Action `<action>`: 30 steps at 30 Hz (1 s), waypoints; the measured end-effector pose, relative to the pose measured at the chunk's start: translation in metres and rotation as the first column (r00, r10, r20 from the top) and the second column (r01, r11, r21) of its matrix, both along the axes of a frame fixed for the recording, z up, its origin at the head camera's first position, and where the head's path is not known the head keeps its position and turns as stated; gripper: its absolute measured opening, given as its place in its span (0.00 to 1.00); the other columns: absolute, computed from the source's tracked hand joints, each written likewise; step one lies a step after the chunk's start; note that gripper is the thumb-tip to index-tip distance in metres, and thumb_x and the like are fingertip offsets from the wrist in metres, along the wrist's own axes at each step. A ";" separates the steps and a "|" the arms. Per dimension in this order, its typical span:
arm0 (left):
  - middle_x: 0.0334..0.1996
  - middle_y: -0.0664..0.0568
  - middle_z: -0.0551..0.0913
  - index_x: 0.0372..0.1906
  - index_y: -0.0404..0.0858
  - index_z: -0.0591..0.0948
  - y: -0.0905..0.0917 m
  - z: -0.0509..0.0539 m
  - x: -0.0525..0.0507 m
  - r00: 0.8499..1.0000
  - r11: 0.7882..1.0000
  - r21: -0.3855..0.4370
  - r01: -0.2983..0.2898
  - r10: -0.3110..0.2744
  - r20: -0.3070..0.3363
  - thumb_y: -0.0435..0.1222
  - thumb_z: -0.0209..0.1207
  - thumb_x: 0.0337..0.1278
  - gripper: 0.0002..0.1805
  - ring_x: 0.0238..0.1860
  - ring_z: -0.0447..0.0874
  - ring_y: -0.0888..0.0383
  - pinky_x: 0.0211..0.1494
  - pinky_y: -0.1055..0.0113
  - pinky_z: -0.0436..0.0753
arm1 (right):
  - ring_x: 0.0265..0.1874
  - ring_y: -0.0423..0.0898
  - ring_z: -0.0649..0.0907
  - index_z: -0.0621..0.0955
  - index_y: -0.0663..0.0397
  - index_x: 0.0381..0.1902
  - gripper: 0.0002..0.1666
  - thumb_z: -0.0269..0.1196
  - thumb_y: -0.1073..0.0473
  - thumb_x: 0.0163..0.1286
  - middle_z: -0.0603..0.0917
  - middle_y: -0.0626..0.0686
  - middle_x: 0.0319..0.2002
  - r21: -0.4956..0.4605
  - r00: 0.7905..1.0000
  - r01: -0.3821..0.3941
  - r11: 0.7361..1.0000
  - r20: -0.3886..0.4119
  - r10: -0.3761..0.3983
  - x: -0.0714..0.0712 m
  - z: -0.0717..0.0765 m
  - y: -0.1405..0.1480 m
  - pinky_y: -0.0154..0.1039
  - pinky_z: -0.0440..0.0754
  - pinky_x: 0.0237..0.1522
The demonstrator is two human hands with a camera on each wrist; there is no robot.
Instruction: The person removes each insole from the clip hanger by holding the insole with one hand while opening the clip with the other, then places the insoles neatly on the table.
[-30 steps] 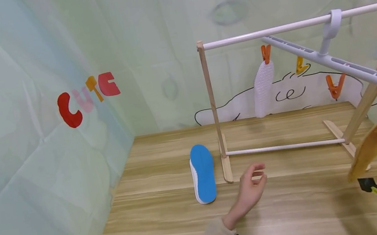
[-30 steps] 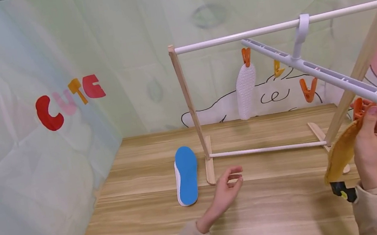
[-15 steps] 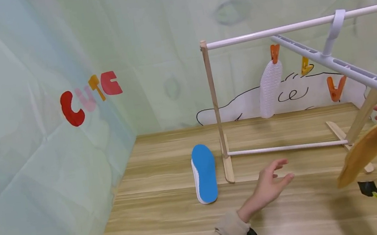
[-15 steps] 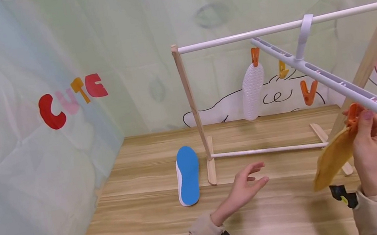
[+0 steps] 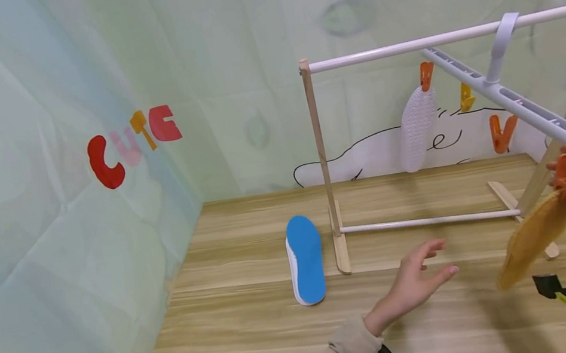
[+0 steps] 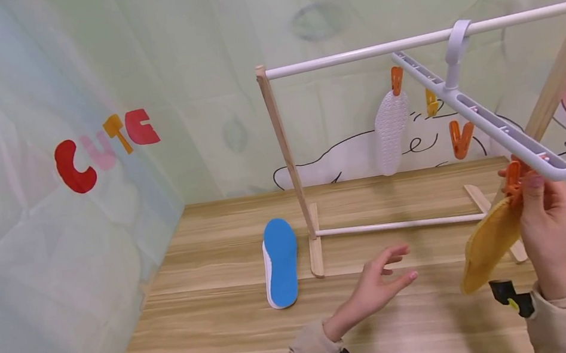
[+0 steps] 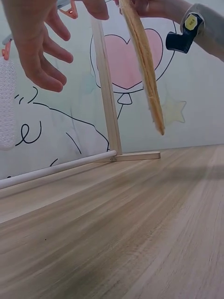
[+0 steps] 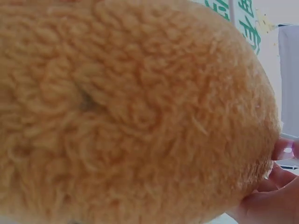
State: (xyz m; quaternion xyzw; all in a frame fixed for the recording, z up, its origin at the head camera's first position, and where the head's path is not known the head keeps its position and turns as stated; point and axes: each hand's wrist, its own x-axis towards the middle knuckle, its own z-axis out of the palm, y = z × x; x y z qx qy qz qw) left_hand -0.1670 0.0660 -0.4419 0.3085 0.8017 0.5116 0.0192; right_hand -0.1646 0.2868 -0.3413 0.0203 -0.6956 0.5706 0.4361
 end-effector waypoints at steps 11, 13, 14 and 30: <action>0.53 0.48 0.76 0.57 0.39 0.68 0.005 -0.005 0.003 0.999 1.000 -0.027 -0.006 0.004 -0.046 0.39 0.57 0.54 0.25 0.52 0.74 0.61 0.45 0.78 0.70 | 0.29 0.35 0.77 0.73 0.68 0.52 0.20 0.41 0.66 0.69 0.79 0.44 0.34 -0.024 0.992 -0.122 0.992 -0.001 0.122 0.004 -0.001 -0.007 0.22 0.70 0.24; 0.53 0.48 0.77 0.57 0.39 0.68 0.006 -0.006 0.002 0.998 0.999 -0.034 -0.004 0.002 -0.059 0.39 0.57 0.54 0.25 0.52 0.75 0.61 0.45 0.79 0.70 | 0.28 0.35 0.77 0.73 0.67 0.53 0.20 0.42 0.65 0.68 0.79 0.42 0.34 0.011 0.994 -0.101 0.995 0.030 0.101 0.005 -0.001 -0.010 0.22 0.70 0.25; 0.53 0.48 0.77 0.57 0.39 0.69 0.006 -0.006 0.002 0.998 0.999 -0.037 -0.005 0.003 -0.064 0.39 0.57 0.54 0.25 0.52 0.75 0.61 0.44 0.79 0.70 | 0.29 0.34 0.77 0.73 0.66 0.53 0.20 0.42 0.66 0.69 0.79 0.41 0.34 0.050 0.996 -0.070 0.996 0.057 0.067 0.006 -0.001 -0.011 0.21 0.70 0.25; 0.54 0.49 0.76 0.57 0.40 0.69 0.006 -0.007 -0.003 1.000 0.999 -0.034 -0.014 0.013 -0.014 0.39 0.57 0.54 0.24 0.54 0.75 0.59 0.48 0.76 0.72 | 0.33 0.39 0.79 0.70 0.72 0.54 0.19 0.44 0.71 0.67 0.79 0.50 0.36 -0.141 0.896 -0.443 0.885 -0.097 0.433 0.003 -0.006 -0.026 0.22 0.75 0.31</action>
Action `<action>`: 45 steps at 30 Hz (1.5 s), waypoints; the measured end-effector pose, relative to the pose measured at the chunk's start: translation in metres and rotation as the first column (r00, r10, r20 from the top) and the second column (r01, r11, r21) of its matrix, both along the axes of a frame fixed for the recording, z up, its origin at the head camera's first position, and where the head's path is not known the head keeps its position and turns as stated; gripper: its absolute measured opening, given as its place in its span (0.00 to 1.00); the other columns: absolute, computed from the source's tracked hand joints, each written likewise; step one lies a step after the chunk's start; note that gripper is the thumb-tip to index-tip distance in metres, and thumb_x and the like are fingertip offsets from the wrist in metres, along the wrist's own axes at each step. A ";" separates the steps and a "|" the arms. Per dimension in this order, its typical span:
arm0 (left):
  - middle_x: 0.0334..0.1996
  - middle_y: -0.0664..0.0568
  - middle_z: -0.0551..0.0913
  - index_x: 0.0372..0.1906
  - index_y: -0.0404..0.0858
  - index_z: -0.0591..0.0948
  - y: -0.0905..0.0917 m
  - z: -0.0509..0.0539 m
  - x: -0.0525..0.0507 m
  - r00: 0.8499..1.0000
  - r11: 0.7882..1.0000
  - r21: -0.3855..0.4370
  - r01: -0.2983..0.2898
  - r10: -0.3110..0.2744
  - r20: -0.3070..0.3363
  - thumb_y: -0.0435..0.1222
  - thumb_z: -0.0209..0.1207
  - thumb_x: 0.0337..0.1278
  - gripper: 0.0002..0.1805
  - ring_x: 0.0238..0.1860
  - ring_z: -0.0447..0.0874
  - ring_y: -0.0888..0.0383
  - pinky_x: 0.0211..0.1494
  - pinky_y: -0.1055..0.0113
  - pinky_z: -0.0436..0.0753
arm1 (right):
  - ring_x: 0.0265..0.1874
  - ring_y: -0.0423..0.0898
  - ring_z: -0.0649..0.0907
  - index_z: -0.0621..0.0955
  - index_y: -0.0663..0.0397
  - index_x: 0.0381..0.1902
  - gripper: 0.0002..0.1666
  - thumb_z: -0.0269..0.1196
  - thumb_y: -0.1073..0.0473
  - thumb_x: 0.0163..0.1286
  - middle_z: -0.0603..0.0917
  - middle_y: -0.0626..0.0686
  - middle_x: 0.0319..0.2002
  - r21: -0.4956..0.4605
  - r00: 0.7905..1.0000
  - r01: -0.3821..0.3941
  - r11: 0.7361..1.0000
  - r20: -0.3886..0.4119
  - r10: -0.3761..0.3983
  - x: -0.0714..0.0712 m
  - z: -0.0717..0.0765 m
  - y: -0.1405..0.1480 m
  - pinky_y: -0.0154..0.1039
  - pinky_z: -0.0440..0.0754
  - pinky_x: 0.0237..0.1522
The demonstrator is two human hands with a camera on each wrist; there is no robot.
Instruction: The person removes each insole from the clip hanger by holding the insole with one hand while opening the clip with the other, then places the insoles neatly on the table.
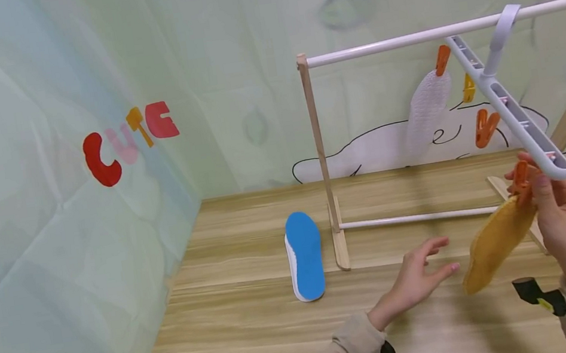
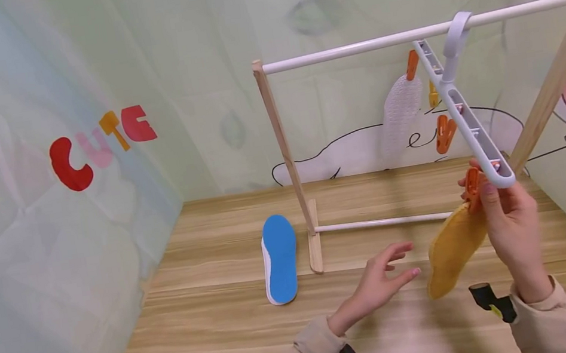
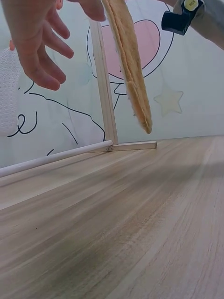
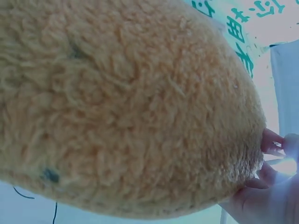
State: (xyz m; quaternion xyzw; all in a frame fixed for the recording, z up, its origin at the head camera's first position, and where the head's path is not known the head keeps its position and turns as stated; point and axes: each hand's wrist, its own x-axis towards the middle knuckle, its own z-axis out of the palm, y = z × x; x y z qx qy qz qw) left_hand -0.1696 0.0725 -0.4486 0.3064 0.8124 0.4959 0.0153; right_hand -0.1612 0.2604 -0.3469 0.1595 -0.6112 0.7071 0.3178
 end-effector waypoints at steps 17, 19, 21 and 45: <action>0.47 0.50 0.82 0.55 0.40 0.72 0.005 0.003 0.002 0.991 0.997 -0.022 0.075 -0.077 -0.106 0.38 0.55 0.56 0.20 0.48 0.79 0.65 0.47 0.77 0.73 | 0.32 0.38 0.78 0.69 0.68 0.54 0.19 0.46 0.66 0.67 0.78 0.50 0.38 -0.023 0.989 -0.027 0.999 0.142 0.030 0.003 0.002 -0.014 0.22 0.77 0.30; 0.45 0.49 0.82 0.53 0.37 0.74 0.006 0.003 0.003 0.986 0.997 -0.010 0.073 -0.074 -0.153 0.36 0.55 0.56 0.18 0.46 0.80 0.65 0.48 0.80 0.73 | 0.33 0.38 0.78 0.69 0.68 0.55 0.19 0.47 0.66 0.67 0.78 0.49 0.38 -0.016 0.988 -0.024 1.000 0.151 0.026 0.003 0.002 -0.014 0.22 0.77 0.31; 0.44 0.47 0.83 0.50 0.35 0.76 0.007 0.003 0.003 0.980 0.997 0.012 0.072 -0.069 -0.185 0.34 0.54 0.56 0.16 0.44 0.81 0.64 0.47 0.83 0.73 | 0.33 0.38 0.79 0.69 0.68 0.54 0.19 0.46 0.66 0.67 0.78 0.49 0.38 -0.017 0.988 -0.026 1.000 0.152 0.029 0.004 0.001 -0.015 0.22 0.77 0.32; 0.39 0.42 0.83 0.45 0.28 0.78 0.002 0.018 0.011 0.987 0.995 0.095 0.040 -0.024 -0.161 0.26 0.50 0.57 0.12 0.40 0.83 0.61 0.36 0.88 0.73 | 0.31 0.40 0.78 0.71 0.68 0.52 0.17 0.46 0.67 0.67 0.78 0.51 0.36 -0.039 0.992 -0.034 0.999 0.120 0.038 0.004 0.002 -0.015 0.23 0.78 0.31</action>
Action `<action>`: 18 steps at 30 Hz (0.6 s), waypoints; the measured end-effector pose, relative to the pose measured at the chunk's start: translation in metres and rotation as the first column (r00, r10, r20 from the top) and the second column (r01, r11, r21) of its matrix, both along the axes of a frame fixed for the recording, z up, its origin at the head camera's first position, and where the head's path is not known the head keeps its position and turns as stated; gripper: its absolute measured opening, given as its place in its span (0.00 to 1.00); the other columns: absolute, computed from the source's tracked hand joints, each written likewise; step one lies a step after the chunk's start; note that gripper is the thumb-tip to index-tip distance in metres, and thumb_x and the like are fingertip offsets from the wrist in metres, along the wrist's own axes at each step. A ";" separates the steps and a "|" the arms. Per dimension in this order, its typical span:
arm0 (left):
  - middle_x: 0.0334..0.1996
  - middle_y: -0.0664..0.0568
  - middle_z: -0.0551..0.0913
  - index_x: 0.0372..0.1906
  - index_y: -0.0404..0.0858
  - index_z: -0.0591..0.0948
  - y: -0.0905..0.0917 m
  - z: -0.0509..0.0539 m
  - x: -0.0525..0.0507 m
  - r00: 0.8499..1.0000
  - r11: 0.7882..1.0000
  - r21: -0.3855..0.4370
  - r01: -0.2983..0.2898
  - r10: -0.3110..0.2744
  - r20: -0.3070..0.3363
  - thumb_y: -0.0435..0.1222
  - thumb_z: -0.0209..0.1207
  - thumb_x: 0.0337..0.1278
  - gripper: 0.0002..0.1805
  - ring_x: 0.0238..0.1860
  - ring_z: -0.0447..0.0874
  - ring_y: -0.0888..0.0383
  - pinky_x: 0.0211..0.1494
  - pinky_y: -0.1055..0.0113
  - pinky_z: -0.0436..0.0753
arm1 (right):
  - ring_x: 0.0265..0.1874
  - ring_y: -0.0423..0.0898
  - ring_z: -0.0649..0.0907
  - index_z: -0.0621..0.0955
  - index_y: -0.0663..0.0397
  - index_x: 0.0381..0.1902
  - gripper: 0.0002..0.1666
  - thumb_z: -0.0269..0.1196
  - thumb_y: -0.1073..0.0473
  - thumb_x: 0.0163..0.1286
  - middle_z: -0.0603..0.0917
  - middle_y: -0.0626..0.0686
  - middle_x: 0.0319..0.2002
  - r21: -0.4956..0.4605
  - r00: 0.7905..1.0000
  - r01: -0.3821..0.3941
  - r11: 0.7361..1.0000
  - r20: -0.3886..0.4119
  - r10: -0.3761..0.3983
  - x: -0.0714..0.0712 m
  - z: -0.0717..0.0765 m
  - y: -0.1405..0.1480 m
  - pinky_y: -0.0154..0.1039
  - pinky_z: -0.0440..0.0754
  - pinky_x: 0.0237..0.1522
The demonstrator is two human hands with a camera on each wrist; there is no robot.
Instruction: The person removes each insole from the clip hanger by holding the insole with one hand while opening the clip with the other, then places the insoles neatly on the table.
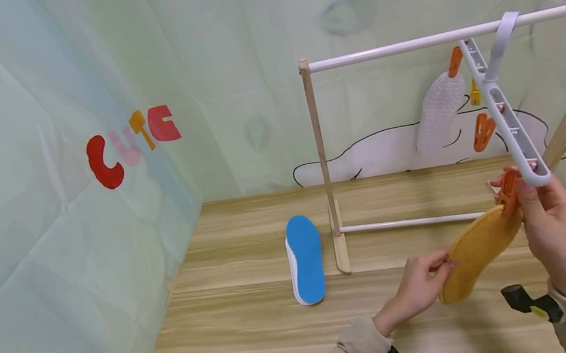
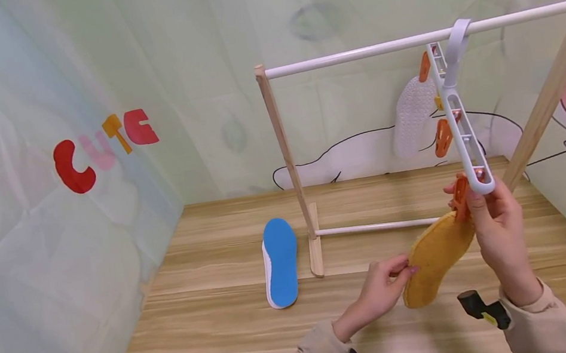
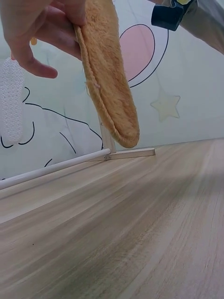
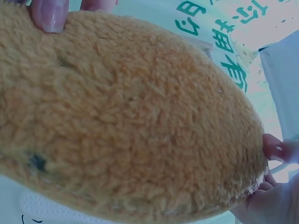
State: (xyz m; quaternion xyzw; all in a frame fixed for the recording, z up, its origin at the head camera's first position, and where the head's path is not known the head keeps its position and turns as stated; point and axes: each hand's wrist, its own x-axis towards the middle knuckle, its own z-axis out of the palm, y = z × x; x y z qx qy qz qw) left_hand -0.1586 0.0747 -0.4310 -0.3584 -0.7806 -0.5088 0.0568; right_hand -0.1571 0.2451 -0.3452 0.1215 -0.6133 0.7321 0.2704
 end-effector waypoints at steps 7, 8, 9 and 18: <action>0.40 0.44 0.83 0.45 0.30 0.78 0.002 -0.013 -0.005 1.000 1.000 -0.005 0.001 -0.001 0.023 0.27 0.50 0.58 0.12 0.40 0.82 0.65 0.36 0.88 0.73 | 0.31 0.42 0.76 0.70 0.69 0.52 0.17 0.45 0.67 0.67 0.78 0.52 0.35 -0.035 0.999 -0.040 0.999 -0.022 0.039 0.001 0.000 0.001 0.24 0.76 0.30; 0.40 0.44 0.83 0.45 0.30 0.78 0.002 -0.013 -0.005 1.000 1.000 -0.004 0.003 -0.003 0.026 0.27 0.49 0.58 0.12 0.40 0.82 0.65 0.36 0.88 0.73 | 0.31 0.42 0.76 0.70 0.69 0.52 0.17 0.45 0.67 0.67 0.78 0.53 0.35 -0.048 0.998 -0.058 0.997 -0.036 0.056 0.001 0.000 0.002 0.25 0.76 0.30; 0.39 0.44 0.84 0.44 0.30 0.79 0.001 -0.013 -0.005 1.000 1.000 -0.004 0.003 -0.003 0.025 0.27 0.49 0.58 0.12 0.40 0.82 0.65 0.36 0.88 0.73 | 0.32 0.42 0.77 0.70 0.70 0.52 0.17 0.44 0.68 0.67 0.78 0.53 0.35 -0.059 0.996 -0.073 0.996 -0.050 0.071 0.001 0.001 0.002 0.25 0.76 0.30; 0.38 0.44 0.84 0.43 0.30 0.79 -0.001 -0.017 -0.006 0.999 1.000 -0.006 -0.018 0.018 -0.027 0.26 0.50 0.57 0.11 0.39 0.82 0.66 0.36 0.88 0.73 | 0.35 0.44 0.77 0.66 0.72 0.54 0.19 0.42 0.69 0.68 0.76 0.55 0.37 -0.121 0.976 -0.199 0.973 -0.112 0.186 0.002 0.002 0.007 0.28 0.78 0.32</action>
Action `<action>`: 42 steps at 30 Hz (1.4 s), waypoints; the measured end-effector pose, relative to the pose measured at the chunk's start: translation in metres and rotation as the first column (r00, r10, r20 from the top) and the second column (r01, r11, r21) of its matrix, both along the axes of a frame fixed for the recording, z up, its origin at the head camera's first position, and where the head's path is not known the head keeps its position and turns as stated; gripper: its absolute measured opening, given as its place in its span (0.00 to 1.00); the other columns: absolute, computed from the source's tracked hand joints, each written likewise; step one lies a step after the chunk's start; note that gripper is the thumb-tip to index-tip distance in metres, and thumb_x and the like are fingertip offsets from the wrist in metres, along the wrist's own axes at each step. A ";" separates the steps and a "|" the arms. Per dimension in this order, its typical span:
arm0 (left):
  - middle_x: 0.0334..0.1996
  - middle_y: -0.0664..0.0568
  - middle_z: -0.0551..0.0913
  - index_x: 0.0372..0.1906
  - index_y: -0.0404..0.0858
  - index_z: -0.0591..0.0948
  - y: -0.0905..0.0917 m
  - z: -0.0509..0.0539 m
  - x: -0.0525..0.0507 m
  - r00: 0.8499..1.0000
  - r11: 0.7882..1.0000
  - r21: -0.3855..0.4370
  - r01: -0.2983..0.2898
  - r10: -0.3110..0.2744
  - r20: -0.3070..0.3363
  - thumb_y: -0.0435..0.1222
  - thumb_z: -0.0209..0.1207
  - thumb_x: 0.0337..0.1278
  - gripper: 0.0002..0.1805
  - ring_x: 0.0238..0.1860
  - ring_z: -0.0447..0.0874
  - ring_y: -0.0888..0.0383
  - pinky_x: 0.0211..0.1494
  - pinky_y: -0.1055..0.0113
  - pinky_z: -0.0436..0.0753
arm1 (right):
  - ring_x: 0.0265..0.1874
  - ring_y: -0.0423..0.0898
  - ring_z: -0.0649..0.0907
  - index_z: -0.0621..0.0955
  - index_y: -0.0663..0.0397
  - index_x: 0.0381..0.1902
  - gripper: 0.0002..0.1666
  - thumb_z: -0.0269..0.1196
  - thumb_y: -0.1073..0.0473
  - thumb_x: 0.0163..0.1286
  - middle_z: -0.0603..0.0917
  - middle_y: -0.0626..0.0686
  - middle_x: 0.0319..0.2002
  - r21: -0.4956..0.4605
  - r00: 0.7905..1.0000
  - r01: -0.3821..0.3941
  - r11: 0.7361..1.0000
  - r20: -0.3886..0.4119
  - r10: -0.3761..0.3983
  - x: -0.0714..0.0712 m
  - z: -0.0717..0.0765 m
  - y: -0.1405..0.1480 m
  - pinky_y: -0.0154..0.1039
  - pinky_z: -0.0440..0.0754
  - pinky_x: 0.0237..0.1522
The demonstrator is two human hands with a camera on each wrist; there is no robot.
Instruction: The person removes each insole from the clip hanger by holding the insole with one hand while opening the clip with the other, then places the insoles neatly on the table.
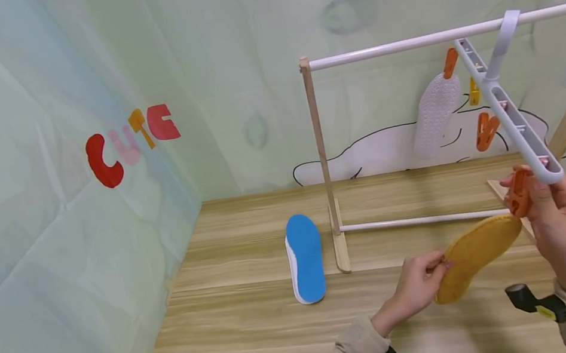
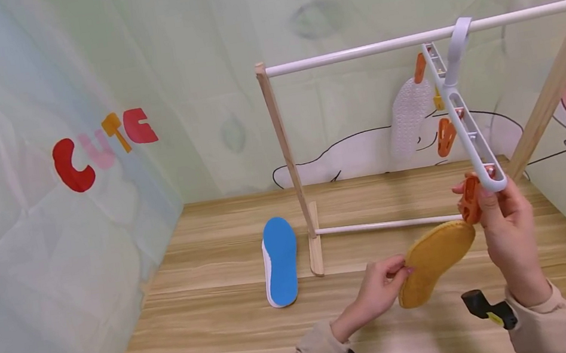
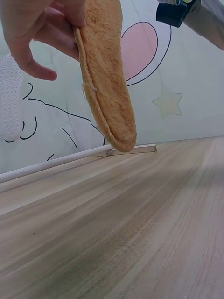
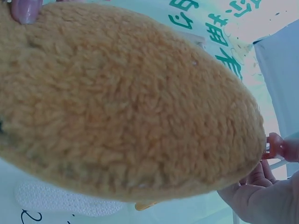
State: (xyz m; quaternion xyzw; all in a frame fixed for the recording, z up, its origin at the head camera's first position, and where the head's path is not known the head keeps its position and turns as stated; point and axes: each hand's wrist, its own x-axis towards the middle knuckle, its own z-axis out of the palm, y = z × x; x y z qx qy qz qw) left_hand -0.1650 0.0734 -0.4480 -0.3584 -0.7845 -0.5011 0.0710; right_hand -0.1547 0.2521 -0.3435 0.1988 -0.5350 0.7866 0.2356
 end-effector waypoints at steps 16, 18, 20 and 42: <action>0.39 0.43 0.84 0.45 0.29 0.78 -0.003 0.002 -0.001 1.000 1.000 0.023 -0.010 0.010 0.017 0.27 0.50 0.57 0.12 0.39 0.82 0.65 0.36 0.88 0.73 | 0.31 0.42 0.76 0.68 0.69 0.54 0.19 0.44 0.66 0.68 0.77 0.53 0.37 0.058 0.996 0.083 0.995 0.040 -0.085 0.001 0.001 0.003 0.25 0.76 0.29; 0.39 0.43 0.84 0.45 0.30 0.78 -0.003 0.001 -0.001 1.000 1.000 0.023 -0.011 0.011 0.025 0.27 0.50 0.57 0.12 0.39 0.82 0.65 0.36 0.88 0.73 | 0.30 0.42 0.76 0.68 0.69 0.54 0.19 0.43 0.66 0.68 0.77 0.53 0.36 0.062 0.995 0.085 0.994 0.040 -0.087 0.001 0.001 0.003 0.25 0.76 0.29; 0.39 0.43 0.84 0.45 0.30 0.78 -0.003 0.001 -0.001 1.000 1.000 0.023 -0.010 0.009 0.028 0.27 0.50 0.57 0.13 0.39 0.82 0.65 0.35 0.88 0.73 | 0.30 0.42 0.76 0.68 0.69 0.54 0.19 0.43 0.65 0.68 0.77 0.53 0.36 0.067 0.995 0.087 0.994 0.044 -0.090 0.001 0.000 0.004 0.25 0.76 0.29; 0.37 0.40 0.84 0.41 0.27 0.79 -0.011 0.005 0.002 0.997 0.996 0.079 -0.032 0.026 0.069 0.25 0.50 0.56 0.10 0.36 0.84 0.57 0.34 0.87 0.74 | 0.29 0.44 0.74 0.69 0.69 0.55 0.24 0.42 0.58 0.68 0.75 0.55 0.37 -0.057 0.956 0.267 0.962 0.139 -0.257 -0.007 -0.002 0.023 0.26 0.75 0.26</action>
